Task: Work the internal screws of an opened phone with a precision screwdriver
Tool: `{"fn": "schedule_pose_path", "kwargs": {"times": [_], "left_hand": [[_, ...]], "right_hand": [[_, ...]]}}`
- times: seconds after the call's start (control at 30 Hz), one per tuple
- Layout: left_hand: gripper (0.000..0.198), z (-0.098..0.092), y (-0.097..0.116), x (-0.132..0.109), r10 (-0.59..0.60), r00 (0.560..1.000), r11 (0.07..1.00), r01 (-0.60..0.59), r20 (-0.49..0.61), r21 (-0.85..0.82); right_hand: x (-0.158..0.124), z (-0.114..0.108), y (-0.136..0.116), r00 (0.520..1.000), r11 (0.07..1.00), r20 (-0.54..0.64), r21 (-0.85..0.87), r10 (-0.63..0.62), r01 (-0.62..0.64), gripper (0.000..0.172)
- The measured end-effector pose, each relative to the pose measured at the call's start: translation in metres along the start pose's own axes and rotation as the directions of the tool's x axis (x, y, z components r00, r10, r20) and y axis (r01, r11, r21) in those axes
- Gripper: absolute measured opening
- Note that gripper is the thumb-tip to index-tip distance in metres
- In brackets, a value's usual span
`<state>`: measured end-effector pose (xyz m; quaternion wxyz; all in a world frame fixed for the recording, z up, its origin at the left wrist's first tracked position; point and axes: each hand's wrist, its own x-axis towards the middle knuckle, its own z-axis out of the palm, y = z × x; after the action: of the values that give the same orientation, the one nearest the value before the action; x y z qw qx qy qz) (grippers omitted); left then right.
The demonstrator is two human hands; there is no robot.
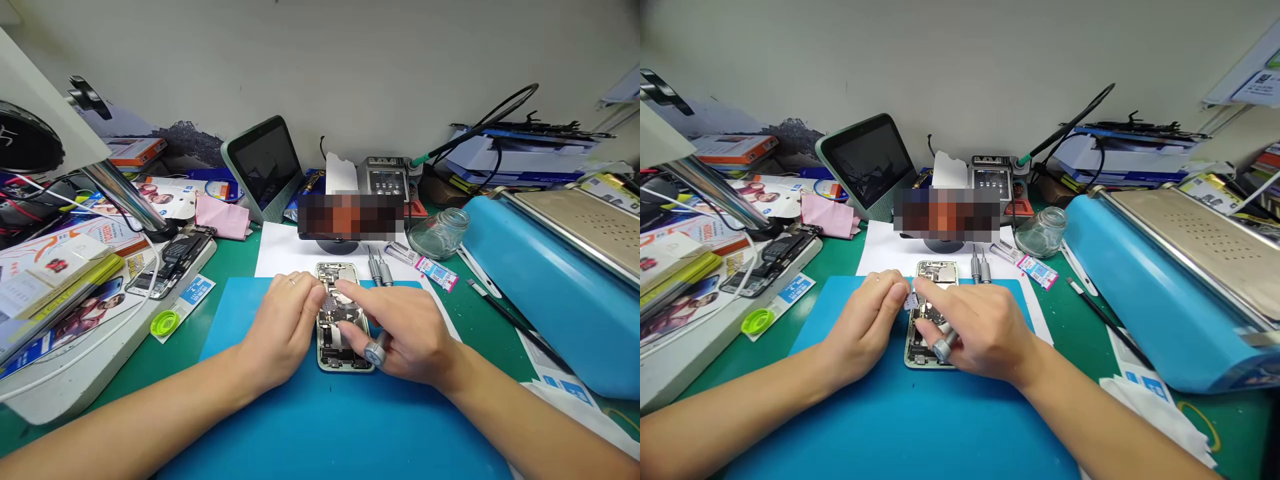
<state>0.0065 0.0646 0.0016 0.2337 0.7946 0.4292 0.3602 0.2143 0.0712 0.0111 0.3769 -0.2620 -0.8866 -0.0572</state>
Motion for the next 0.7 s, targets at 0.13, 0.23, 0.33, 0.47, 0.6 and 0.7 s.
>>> {"fn": "schedule_pose_path", "kwargs": {"times": [0.13, 0.23, 0.33, 0.47, 0.6, 0.7], "left_hand": [[0.033, 0.0011, -0.0009, 0.0009, 0.026, 0.999, 1.000, -0.026, 0.027, -0.016], [0.036, 0.0010, -0.0017, 0.0012, 0.042, 0.998, 0.999, -0.040, 0.049, -0.037], [0.037, 0.0007, -0.0018, 0.0010, 0.050, 0.997, 0.997, -0.046, 0.064, -0.058], [0.038, 0.0003, -0.0011, 0.0003, 0.044, 0.996, 0.995, -0.037, 0.076, -0.090], [0.036, -0.0014, 0.0006, -0.0006, 0.030, 0.996, 0.992, -0.019, 0.084, -0.128], [0.034, -0.0032, 0.0020, -0.0005, 0.006, 0.997, 0.988, 0.006, 0.077, -0.156]], "right_hand": [[0.0005, -0.0009, -0.0013, 0.999, 0.999, 0.043, 0.041, 0.002, -0.004, 0.033], [0.0011, -0.0016, -0.0029, 0.997, 0.999, 0.076, 0.037, 0.021, -0.024, 0.028], [0.0012, -0.0013, -0.0034, 0.997, 0.998, 0.075, 0.061, 0.020, -0.024, 0.028], [0.0002, -0.0002, -0.0028, 0.996, 0.997, 0.079, 0.068, 0.034, -0.040, 0.026], [-0.0006, 0.0002, -0.0020, 0.997, 0.997, 0.071, 0.070, 0.034, -0.039, 0.022], [-0.0006, -0.0005, -0.0017, 0.998, 0.998, 0.048, 0.045, 0.048, -0.051, 0.022]]}}
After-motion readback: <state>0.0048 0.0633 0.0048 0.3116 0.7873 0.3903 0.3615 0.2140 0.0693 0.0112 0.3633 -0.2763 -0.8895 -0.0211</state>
